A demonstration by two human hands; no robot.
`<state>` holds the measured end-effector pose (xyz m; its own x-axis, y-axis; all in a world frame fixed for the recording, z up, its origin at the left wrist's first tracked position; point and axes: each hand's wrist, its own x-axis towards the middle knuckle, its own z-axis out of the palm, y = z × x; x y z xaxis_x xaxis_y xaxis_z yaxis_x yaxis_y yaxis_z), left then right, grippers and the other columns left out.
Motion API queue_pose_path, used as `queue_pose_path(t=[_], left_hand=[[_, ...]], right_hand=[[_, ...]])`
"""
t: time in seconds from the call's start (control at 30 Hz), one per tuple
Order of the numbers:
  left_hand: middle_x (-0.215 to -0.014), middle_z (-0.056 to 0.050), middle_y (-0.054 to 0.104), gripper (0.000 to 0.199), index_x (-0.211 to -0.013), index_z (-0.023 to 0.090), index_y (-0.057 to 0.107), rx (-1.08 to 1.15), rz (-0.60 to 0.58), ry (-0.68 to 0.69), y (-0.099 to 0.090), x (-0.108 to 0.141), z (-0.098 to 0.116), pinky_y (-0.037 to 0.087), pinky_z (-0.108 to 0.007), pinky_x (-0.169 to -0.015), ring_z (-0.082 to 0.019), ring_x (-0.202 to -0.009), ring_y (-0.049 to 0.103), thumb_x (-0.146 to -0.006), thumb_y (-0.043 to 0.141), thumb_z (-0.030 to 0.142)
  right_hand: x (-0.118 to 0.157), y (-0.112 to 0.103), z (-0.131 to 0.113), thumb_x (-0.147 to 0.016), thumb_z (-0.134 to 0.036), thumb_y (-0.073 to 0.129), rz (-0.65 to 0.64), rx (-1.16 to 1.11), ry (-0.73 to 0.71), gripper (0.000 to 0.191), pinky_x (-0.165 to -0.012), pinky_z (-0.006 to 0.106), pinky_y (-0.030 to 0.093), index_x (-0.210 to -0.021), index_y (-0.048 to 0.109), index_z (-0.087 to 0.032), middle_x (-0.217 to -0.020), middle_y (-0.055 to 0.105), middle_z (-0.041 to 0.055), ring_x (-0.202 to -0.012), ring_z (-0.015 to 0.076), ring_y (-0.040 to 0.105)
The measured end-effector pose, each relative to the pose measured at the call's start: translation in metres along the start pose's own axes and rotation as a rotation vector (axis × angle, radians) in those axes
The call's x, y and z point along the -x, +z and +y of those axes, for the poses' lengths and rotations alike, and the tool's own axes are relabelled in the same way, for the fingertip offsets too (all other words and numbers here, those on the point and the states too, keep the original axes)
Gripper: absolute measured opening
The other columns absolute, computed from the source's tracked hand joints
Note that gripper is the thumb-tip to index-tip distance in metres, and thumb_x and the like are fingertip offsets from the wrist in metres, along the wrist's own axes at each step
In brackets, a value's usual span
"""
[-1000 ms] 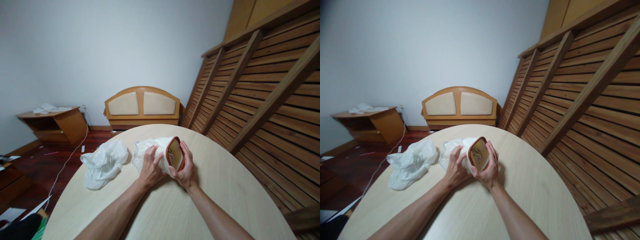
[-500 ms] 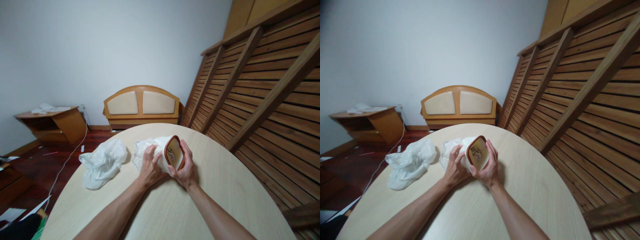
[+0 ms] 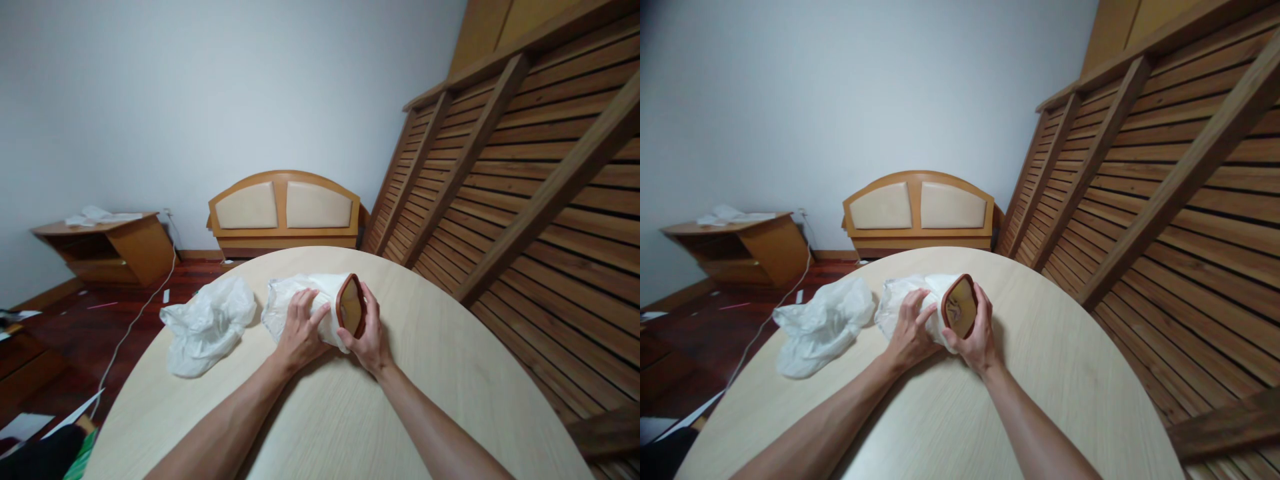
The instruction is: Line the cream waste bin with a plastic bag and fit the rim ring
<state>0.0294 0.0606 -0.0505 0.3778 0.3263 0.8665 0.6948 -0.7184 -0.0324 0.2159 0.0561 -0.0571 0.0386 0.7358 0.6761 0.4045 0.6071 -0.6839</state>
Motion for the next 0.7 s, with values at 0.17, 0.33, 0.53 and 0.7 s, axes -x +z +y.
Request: queue_pose_path(t=[0.17, 0.33, 0.53, 0.7], left_hand=[[-0.145, -0.021, 0.035, 0.092, -0.145, 0.024, 0.027, 0.004, 0.030, -0.014, 0.0012, -0.0012, 0.0043, 0.039, -0.064, -0.111, -0.040, -0.137, 0.038, -0.071, 0.083, 0.033], [-0.144, -0.022, 0.036, 0.094, -0.145, 0.024, 0.028, -0.001, 0.045, -0.022, 0.0034, 0.0005, 0.0051, 0.040, -0.063, -0.110, -0.039, -0.136, 0.039, -0.070, 0.083, 0.032], [-0.145, -0.020, 0.035, 0.094, -0.148, 0.027, 0.024, -0.016, 0.046, -0.040, 0.0045, 0.0014, 0.0059, 0.039, -0.063, -0.111, -0.038, -0.138, 0.038, -0.073, 0.081, 0.034], [-0.144, -0.020, 0.034, 0.096, -0.149, 0.026, 0.023, -0.019, 0.062, -0.048, 0.0033, -0.0004, 0.0074, 0.041, -0.063, -0.109, -0.038, -0.137, 0.038, -0.073, 0.082, 0.036]], right_hand=[[-0.0022, 0.0023, 0.0017, -0.074, -0.072, 0.066, 0.032, 0.004, -0.019, 0.106, -0.114, 0.055, 0.041, -0.155, 0.024, -0.018, -0.155, 0.038, 0.0200, -0.142, 0.0374, 0.042], [-0.0053, 0.0044, 0.0015, -0.072, -0.072, 0.067, 0.154, 0.035, -0.127, 0.101, -0.115, 0.059, 0.037, -0.151, 0.034, -0.018, -0.149, 0.042, 0.0195, -0.140, 0.0387, 0.042], [-0.0060, 0.0049, 0.0021, -0.076, -0.071, 0.065, 0.182, 0.028, -0.166, 0.098, -0.115, 0.061, 0.037, -0.152, 0.033, -0.019, -0.152, 0.040, 0.0194, -0.141, 0.0394, 0.040], [-0.0055, 0.0043, 0.0023, -0.076, -0.075, 0.062, 0.185, 0.015, -0.163, 0.101, -0.115, 0.059, 0.038, -0.153, 0.029, -0.019, -0.154, 0.037, 0.0201, -0.143, 0.0387, 0.039]])
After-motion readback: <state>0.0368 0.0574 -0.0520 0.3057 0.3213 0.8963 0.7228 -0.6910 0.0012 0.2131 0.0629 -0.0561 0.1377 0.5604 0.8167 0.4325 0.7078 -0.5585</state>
